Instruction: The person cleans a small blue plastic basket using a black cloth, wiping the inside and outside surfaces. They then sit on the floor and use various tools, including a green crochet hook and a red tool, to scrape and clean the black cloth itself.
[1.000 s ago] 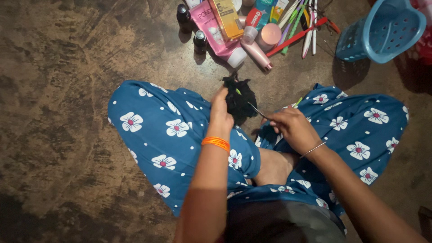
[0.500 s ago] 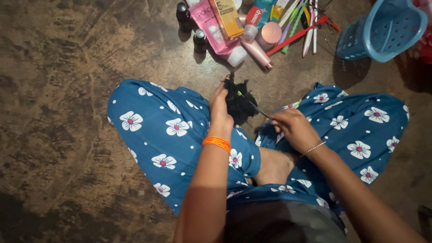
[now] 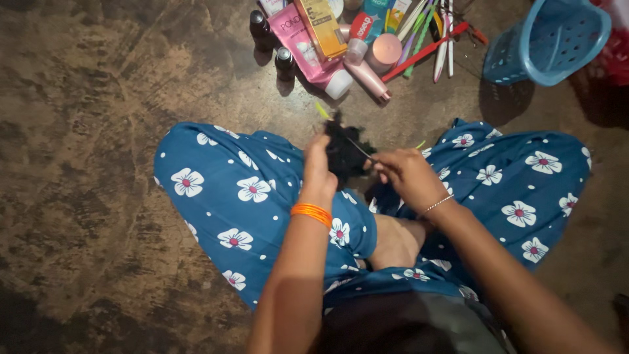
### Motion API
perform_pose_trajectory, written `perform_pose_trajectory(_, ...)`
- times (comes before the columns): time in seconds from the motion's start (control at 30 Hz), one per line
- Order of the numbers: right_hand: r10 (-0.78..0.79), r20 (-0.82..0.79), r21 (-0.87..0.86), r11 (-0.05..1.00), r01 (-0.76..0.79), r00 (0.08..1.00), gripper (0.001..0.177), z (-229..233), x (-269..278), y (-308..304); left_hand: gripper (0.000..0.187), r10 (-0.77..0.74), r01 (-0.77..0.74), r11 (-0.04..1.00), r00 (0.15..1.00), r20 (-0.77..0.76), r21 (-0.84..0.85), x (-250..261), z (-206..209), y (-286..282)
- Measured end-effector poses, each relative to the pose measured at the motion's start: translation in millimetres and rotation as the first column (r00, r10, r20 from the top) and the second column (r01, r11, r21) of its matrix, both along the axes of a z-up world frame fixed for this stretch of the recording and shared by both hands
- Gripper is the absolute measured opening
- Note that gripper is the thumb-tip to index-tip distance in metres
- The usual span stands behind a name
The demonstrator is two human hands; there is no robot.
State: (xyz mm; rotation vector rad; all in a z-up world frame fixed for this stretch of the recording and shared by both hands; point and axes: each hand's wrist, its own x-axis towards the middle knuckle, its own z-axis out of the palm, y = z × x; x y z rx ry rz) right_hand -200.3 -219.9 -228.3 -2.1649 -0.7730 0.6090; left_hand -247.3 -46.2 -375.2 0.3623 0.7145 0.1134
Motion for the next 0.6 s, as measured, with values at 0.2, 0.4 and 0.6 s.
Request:
perform_pose_trajectory(0.2, 0.045, 0.14, -0.03, 0.999, -0.041, 0.989, 0.024, 3, -9, -6, 0.03, -0.203, 0.202, 0.97, 0.979, -0.01, 0.133, 1, 17, -8)
perform_pose_trajectory(0.4, 0.049, 0.16, -0.118, 0.993, -0.03, 0.986, 0.022, 11, -2, 0, 0.026, -0.288, 0.281, 0.941, 0.958, 0.007, 0.189, -4, 27, -13)
perform_pose_trajectory(0.6, 0.074, 0.284, -0.164, 0.986, -0.028, 0.956, 0.022, 21, 7, -11, 0.025, -0.21, 0.207, 0.977, 0.971, 0.117, 0.043, 0, 32, -11)
